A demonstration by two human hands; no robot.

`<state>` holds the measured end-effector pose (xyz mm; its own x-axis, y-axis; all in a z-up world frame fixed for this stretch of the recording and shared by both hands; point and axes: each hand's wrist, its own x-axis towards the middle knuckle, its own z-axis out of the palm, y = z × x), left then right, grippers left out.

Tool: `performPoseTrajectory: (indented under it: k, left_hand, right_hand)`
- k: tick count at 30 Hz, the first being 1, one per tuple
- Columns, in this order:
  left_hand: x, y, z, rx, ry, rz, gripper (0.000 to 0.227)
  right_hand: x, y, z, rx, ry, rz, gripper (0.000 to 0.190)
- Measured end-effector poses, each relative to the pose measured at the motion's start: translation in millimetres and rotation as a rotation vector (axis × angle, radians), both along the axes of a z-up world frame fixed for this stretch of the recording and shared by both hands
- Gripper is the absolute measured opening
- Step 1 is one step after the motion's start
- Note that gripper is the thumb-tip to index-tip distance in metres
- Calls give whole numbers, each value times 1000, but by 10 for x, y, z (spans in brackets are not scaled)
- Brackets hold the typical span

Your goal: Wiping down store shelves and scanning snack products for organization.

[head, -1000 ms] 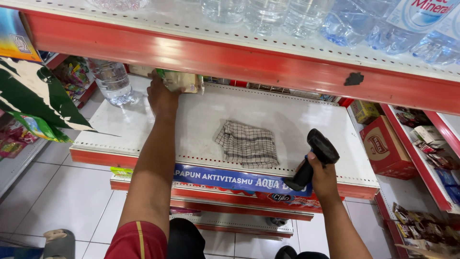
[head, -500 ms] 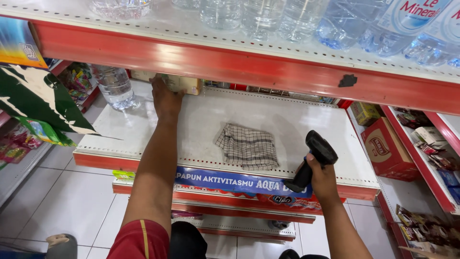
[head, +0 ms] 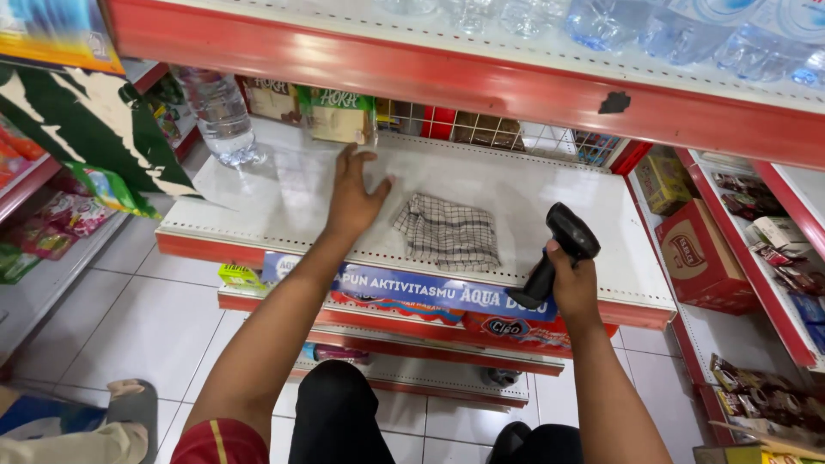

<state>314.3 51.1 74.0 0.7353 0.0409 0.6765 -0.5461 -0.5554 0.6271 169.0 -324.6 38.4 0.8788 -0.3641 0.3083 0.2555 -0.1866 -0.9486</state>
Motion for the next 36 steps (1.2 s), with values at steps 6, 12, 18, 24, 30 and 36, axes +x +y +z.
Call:
performPoseTrajectory:
  k: [6, 12, 18, 24, 30, 36]
  left_hand:
    - [-840, -77, -126, 210, 139, -92, 63]
    - [-948, -177, -126, 519, 163, 53, 80]
    - [-955, -198, -130, 550, 212, 69, 84]
    - [-974, -217, -125, 532, 202, 89, 81]
    - [-952, -205, -151, 540, 194, 74, 80]
    - [-962, -240, -243, 476, 184, 53, 78]
  right_hand:
    - [-26, 195, 374, -84, 332, -75, 59]
    - [319, 84, 286, -219, 246, 34, 59]
    - [391, 107, 283, -508, 350, -116, 64]
    - [203, 220, 562, -672, 292, -170, 51]
    - [129, 260, 672, -804, 412, -337, 53]
    - [106, 116, 449, -847, 238, -440, 58]
